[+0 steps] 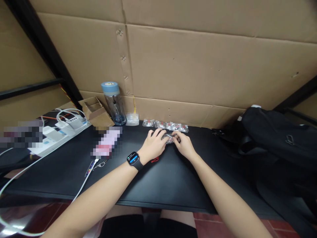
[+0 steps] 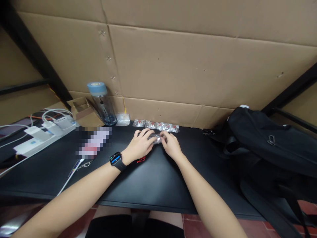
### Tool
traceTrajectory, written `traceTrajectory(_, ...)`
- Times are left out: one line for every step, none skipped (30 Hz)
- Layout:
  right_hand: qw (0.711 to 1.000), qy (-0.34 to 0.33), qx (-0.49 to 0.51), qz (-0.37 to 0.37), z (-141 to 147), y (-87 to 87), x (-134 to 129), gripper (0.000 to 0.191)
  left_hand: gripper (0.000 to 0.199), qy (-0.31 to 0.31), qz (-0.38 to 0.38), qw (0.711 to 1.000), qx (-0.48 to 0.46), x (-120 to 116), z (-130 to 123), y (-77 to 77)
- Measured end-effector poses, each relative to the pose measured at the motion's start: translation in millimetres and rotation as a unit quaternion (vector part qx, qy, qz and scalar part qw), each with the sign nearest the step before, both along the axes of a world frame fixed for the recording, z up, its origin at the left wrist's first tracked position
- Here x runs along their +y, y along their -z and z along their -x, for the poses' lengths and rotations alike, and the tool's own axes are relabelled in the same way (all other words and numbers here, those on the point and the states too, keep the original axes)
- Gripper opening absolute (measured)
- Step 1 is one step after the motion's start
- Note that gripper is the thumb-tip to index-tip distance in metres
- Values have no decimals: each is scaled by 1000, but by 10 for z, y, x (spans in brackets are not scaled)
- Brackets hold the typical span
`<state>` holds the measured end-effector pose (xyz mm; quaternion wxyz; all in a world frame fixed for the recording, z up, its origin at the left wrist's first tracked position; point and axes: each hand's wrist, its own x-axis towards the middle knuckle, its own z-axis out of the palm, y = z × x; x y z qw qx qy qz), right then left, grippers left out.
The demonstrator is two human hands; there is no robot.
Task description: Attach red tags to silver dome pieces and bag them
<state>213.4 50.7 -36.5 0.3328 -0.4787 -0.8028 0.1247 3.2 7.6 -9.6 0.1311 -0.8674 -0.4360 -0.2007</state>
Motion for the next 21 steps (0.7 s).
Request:
traceTrajectory(1000, 0, -13, -12, 2, 14, 10, 16, 32, 0, -4, 1000, 1, 5, -1, 15)
traceTrajectory(999, 0, -26, -21, 4, 24, 17, 16, 32, -1, -7, 1000, 3, 11, -2, 33)
traceTrajectory(999, -2, -37, -29, 4, 30, 20, 17, 33, -2, -8, 1000, 7, 17, -3, 51)
traceTrajectory(998, -4, -51, -35, 3, 32, 17, 19, 34, -2, -10, 1000, 10, 23, -4, 70)
traceTrajectory(997, -3, -68, -42, 1, 29, 9, 22, 34, -3, -11, 1000, 14, 29, -6, 86)
traceTrajectory(995, 2, -88, -49, -1, 21, -3, 24, 35, -3, -12, 1000, 16, 34, -7, 100)
traceTrajectory(992, 8, -112, -55, -2, 11, -19, 25, 36, -3, -13, 1000, 17, 37, -9, 110)
traceTrajectory(989, 13, -136, -59, -4, 0, -35, 25, 36, -2, -14, 1000, 18, 38, -11, 118)
traceTrajectory(985, 16, -160, -61, -5, -11, -52, 26, 36, -3, -14, 1000, 17, 38, -13, 122)
traceTrajectory(982, 16, -180, -59, -6, -21, -65, 28, 35, -2, -13, 1000, 17, 38, -15, 123)
traceTrajectory(979, 14, -196, -55, -7, -27, -75, 31, 35, -2, -12, 1000, 17, 37, -16, 124)
traceTrajectory(977, 9, -208, -48, -7, -30, -80, 34, 35, -1, -10, 1000, 17, 36, -17, 124)
traceTrajectory(976, 2, -215, -40, -9, -30, -80, 36, 35, 0, -8, 1000, 17, 37, -18, 124)
traceTrajectory(975, -4, -218, -33, -11, -29, -77, 35, 34, 2, -6, 1000, 16, 38, -18, 125)
traceTrajectory(976, -9, -218, -26, -13, -27, -73, 34, 34, 4, -3, 1000, 14, 40, -18, 127)
traceTrajectory(976, -14, -215, -22, -17, -25, -67, 33, 33, 6, 0, 1000, 12, 43, -17, 130)
traceTrajectory(977, -19, -212, -20, -21, -26, -62, 32, 33, 8, 3, 1000, 10, 47, -17, 133)
traceTrajectory(978, -23, -208, -20, -26, -29, -59, 31, 32, 10, 6, 1000, 8, 52, -17, 136)
traceTrajectory(978, -26, -204, -22, -30, -34, -58, 31, 32, 12, 8, 1000, 5, 56, -17, 137)
traceTrajectory(979, -28, -199, -24, -33, -43, -59, 30, 31, 12, 11, 1000, 2, 61, -17, 137)
traceTrajectory(980, -30, -195, -26, -35, -54, -63, 30, 30, 9, 13, 1000, -1, 65, -16, 135)
